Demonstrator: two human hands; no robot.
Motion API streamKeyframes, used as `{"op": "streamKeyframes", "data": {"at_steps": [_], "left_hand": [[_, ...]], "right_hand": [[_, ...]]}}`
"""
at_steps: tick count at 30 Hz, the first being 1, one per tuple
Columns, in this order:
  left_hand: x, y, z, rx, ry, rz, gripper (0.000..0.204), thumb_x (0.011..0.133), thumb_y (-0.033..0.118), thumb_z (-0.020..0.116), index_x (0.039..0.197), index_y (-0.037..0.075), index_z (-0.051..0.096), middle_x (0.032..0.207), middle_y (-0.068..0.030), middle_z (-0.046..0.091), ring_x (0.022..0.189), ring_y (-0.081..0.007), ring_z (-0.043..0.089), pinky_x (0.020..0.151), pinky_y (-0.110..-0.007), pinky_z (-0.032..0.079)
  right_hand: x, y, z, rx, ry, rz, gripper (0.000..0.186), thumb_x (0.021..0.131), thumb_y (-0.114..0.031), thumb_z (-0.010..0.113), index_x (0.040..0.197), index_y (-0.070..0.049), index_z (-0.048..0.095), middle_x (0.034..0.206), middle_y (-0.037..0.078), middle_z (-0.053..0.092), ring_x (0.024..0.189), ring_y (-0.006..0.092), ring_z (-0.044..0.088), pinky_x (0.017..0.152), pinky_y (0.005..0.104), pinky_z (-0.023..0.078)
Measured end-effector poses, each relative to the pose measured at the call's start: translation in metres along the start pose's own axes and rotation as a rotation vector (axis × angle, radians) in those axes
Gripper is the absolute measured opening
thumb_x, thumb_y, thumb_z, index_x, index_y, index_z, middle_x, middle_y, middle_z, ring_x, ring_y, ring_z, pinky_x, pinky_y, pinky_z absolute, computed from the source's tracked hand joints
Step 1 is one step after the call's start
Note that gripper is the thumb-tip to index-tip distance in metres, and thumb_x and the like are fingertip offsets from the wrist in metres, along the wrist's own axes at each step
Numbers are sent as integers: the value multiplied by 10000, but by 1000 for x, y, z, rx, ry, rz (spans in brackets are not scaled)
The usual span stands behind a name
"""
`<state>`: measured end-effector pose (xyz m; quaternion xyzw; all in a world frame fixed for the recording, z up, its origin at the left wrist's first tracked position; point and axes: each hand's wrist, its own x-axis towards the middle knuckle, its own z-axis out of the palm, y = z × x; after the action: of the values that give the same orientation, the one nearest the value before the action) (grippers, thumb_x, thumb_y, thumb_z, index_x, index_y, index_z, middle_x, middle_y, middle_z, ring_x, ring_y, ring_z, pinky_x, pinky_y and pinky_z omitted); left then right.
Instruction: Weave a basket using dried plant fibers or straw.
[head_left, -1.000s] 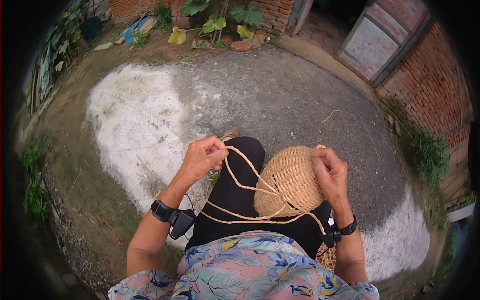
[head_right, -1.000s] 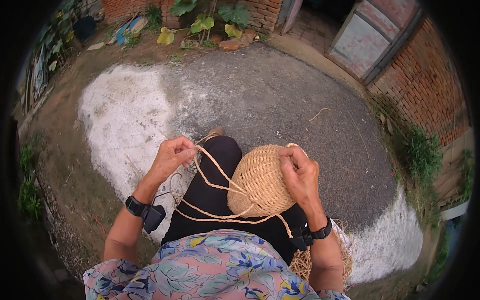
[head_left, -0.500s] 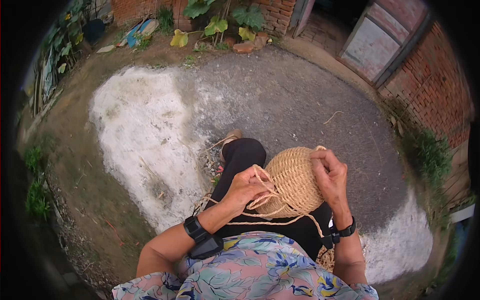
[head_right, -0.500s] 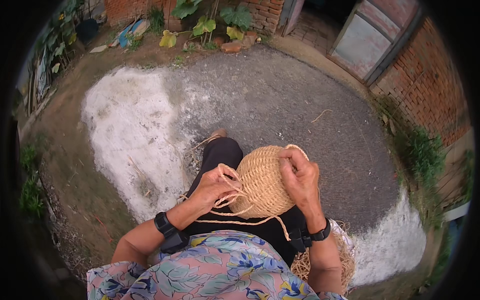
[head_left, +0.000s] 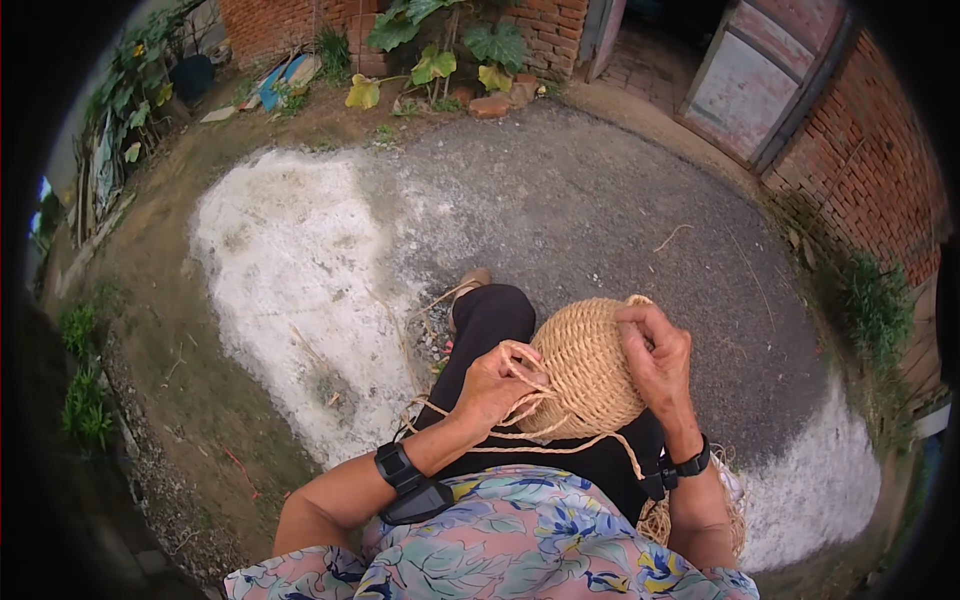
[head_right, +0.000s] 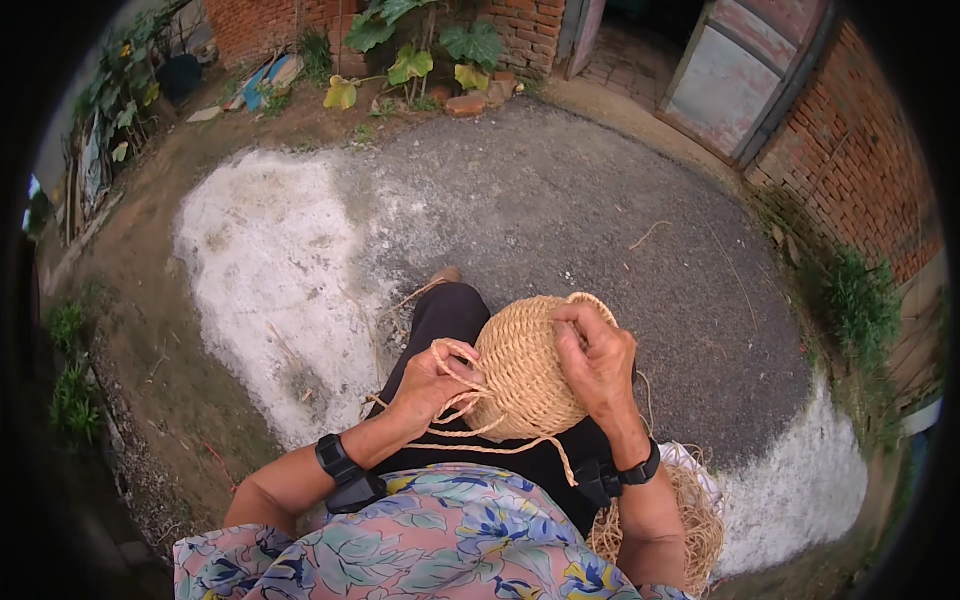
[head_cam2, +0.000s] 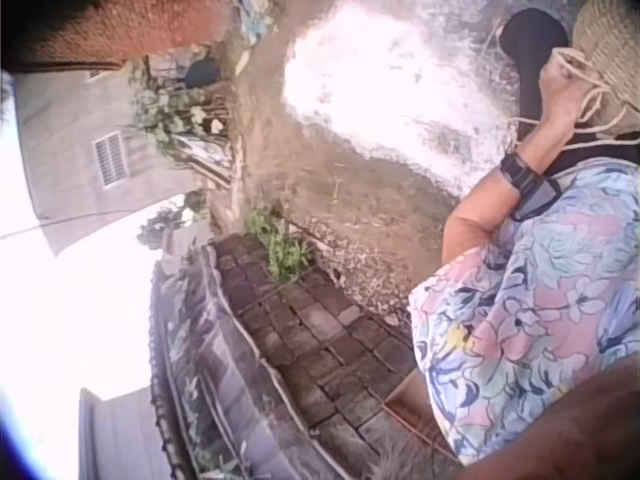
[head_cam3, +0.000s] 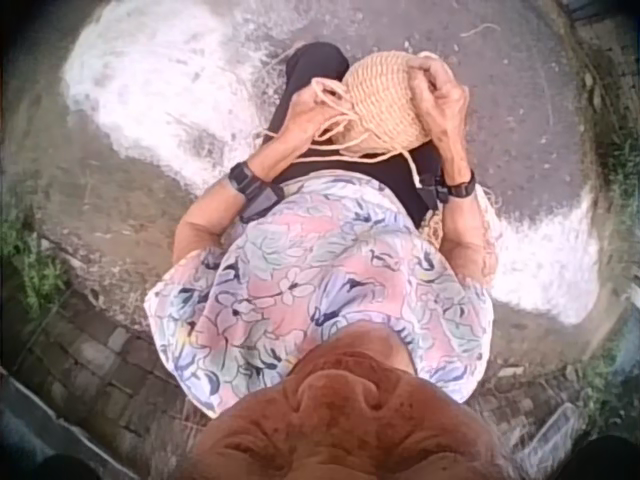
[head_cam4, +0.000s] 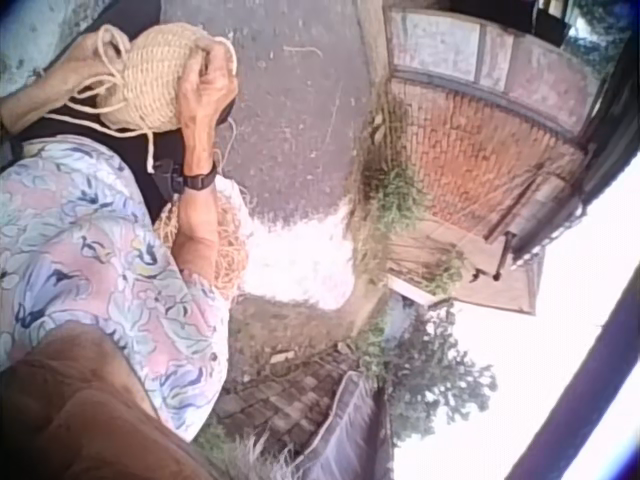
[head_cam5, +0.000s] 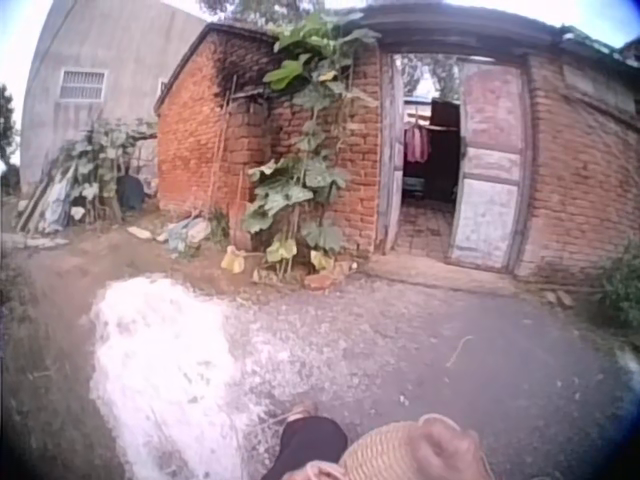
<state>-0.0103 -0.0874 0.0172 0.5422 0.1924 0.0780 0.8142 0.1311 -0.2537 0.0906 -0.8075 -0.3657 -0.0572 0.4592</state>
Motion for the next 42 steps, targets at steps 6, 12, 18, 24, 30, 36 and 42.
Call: {"op": "streamKeyframes", "data": {"at_steps": [6, 12, 18, 24, 30, 36, 42], "left_hand": [[0, 6, -3, 345, -18, 120, 209, 875, 71, 715, 1049, 38, 605, 802, -10, 627, 629, -62, 577, 533, -214, 472], [5, -10, -14, 437, -45, 339, 207, 893, 152, 716, 1039, 43, 620, 833, 4, 581, 647, -45, 532, 547, -206, 429], [2, -8, -6, 19, -46, -5, 201, 861, 101, 739, 1025, 58, 631, 770, 37, 519, 633, -39, 518, 514, -204, 399], [3, -6, 1, 28, 2, 19, 180, 856, 66, 723, 1007, 61, 624, 783, 35, 551, 627, -37, 525, 506, -200, 393], [7, -4, 10, 878, 233, 471, 103, 795, 68, 658, 886, 27, 634, 749, -50, 586, 608, -147, 573, 555, -311, 448], [17, -19, 9, 926, 215, 566, 136, 782, 88, 642, 862, -17, 611, 741, -121, 548, 609, -200, 579, 587, -369, 447], [5, 16, 12, 864, -135, 428, 132, 828, 67, 652, 896, -42, 624, 712, -110, 587, 585, -144, 582, 519, -331, 430]], "right_hand": [[-2, 4, 2, -22, 28, -36, 79, 856, -61, 642, 924, -55, 682, 566, 49, 543, 495, 101, 526, 478, 277, 413], [-1, 0, 1, -15, 11, -27, 79, 852, -64, 644, 920, -60, 684, 567, 51, 539, 488, 105, 523, 477, 280, 413], [-1, 1, 2, -22, 15, -30, 83, 853, -55, 642, 922, -60, 687, 568, 50, 535, 486, 97, 516, 471, 272, 407], [-1, -3, 1, -24, 21, -41, 83, 853, -55, 646, 925, -61, 688, 581, 57, 552, 492, 103, 530, 476, 271, 418], [-1, -5, 3, -66, 64, -94, 82, 843, -52, 659, 917, -68, 690, 597, 81, 598, 494, 151, 590, 478, 288, 440], [-2, -2, 5, -74, 96, -158, 87, 831, -36, 664, 912, -61, 684, 588, 78, 602, 484, 157, 596, 470, 296, 435], [-3, 16, -15, 109, -48, 93, 156, 841, -81, 652, 995, -57, 650, 576, 56, 584, 510, 118, 563, 507, 294, 429]]}}
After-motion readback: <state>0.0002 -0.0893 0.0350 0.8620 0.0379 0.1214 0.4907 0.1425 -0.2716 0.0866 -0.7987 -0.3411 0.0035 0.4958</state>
